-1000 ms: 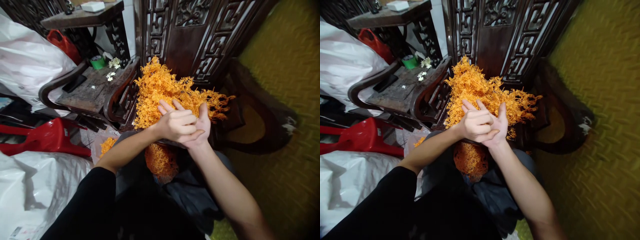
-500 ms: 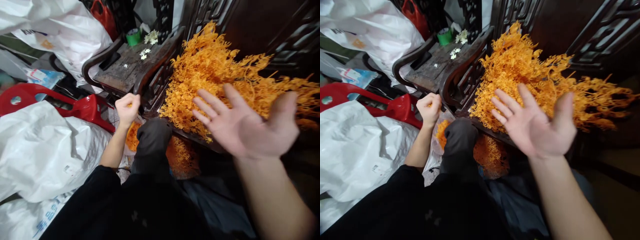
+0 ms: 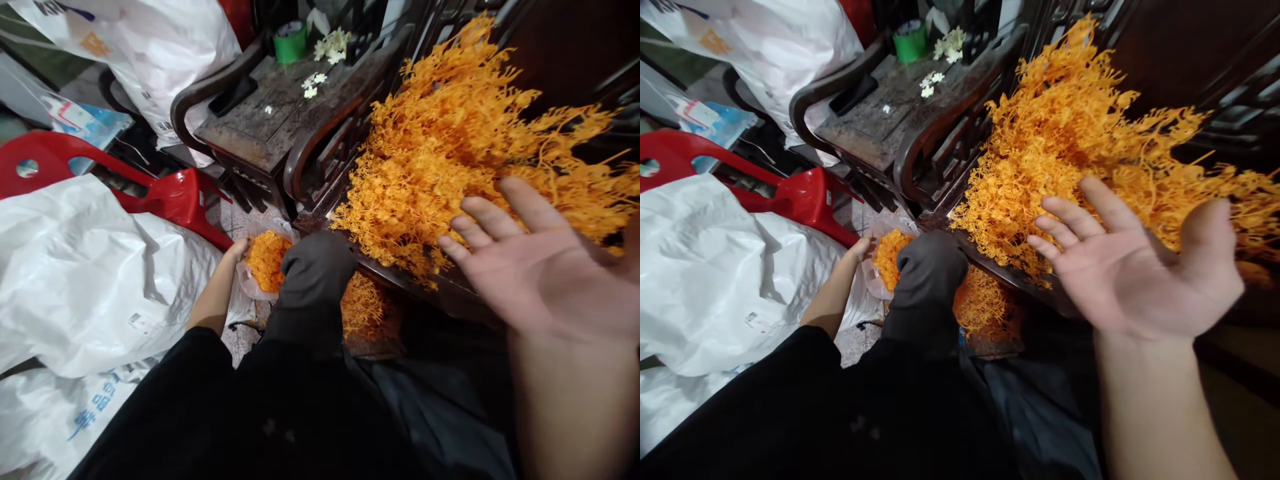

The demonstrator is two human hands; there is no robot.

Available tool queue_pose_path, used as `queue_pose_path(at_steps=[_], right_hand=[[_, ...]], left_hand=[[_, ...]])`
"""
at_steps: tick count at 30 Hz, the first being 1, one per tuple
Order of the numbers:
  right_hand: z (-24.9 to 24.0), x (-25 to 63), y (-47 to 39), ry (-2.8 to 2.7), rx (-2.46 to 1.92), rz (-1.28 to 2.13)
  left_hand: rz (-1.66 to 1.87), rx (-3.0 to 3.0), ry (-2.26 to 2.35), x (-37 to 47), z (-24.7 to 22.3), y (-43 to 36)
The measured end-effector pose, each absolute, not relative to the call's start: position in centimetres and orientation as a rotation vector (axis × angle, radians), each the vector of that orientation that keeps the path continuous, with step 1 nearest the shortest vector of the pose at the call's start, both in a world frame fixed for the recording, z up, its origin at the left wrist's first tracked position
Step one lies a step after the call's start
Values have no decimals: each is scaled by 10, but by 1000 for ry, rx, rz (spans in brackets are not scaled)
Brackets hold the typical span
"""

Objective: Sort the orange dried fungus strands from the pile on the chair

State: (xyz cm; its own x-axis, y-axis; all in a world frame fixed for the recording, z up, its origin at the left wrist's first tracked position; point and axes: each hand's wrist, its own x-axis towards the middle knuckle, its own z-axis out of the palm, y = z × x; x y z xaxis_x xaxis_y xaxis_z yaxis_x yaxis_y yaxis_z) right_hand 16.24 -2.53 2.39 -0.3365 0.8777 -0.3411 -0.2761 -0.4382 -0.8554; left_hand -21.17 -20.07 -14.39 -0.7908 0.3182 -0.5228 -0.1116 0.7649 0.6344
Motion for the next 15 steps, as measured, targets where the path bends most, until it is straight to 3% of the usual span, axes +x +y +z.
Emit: queue_pose_path(at_steps=[3,8,13,15], right_hand=[[31,159,-29,-748,-1200,1813],[12,177,-23,-972,-1070,1770],[-8,203,17,-1130,-762,1669],[-4,203,37,-1179,-694,1594]], left_hand=[[883,116,2307,-219,-144,-202],[944,204,2352,-230,-132,-198],[1212,647,2414,-196,-70,-169],[1403,1198,2322,-162,-33,-146]])
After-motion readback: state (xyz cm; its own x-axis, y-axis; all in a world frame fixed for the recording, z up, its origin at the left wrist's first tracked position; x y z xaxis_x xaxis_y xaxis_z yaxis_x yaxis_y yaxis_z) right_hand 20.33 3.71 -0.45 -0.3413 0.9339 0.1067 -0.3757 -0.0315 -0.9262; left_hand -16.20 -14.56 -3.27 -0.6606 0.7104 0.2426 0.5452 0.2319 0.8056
